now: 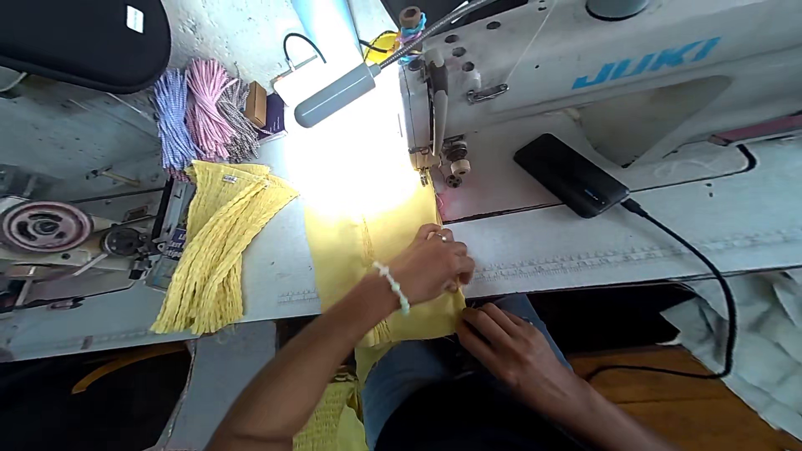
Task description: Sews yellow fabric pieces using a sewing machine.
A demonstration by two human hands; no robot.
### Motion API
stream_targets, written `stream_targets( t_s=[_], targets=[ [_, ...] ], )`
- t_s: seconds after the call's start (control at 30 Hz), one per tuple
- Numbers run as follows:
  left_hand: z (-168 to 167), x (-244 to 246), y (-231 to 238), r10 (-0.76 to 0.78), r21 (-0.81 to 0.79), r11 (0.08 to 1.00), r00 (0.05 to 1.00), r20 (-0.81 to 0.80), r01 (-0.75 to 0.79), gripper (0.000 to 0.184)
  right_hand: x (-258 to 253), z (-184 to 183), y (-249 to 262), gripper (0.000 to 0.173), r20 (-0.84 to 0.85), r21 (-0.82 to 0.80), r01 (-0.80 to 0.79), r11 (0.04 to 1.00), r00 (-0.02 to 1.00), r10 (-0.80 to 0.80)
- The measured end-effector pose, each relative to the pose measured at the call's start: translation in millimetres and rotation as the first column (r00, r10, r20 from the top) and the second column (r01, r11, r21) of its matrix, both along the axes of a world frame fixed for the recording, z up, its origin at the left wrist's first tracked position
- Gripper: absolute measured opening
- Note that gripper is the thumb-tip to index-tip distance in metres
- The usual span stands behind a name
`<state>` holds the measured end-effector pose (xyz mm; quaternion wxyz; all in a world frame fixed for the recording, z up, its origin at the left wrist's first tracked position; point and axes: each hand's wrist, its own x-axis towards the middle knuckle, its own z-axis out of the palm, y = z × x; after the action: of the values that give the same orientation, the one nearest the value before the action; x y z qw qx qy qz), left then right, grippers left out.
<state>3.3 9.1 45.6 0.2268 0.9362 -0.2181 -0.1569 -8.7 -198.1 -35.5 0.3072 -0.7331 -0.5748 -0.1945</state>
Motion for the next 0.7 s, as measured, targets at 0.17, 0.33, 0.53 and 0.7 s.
stream_targets(
  t_s=[0.17, 0.33, 0.53, 0.7],
  targets=[
    [-60.1, -63.5, -37.3, 0.563, -0.192, 0.808, 0.632, 0.532, -0.557, 0.022, 0.6, -2.8, -3.0, 0.018, -0.025, -0.024, 0.024, 0.999, 0.999, -0.025],
    [-68.9, -72.2, -31.6, 0.525, -0.116, 0.817, 0.644, 0.557, -0.565, 0.036, 9.4, -3.2, 6.0, 0.017, 0.000, -0.019, 0.061, 0.998, 0.998, -0.061],
    [-62.3, -47.6, -4.0, 0.499, -0.102, 0.844, 0.702, 0.507, -0.526, 0.037, 30.2, 0.5, 27.6, 0.016, -0.004, -0.002, 0.090, 0.996, 0.996, -0.090],
    [-62.8, -28.7, 14.8, 0.482, -0.110, 0.861, 0.728, 0.488, -0.496, 0.036, 44.3, 2.1, 42.1, 0.017, -0.041, -0.012, 0.095, 0.995, 0.995, -0.095]
  ],
)
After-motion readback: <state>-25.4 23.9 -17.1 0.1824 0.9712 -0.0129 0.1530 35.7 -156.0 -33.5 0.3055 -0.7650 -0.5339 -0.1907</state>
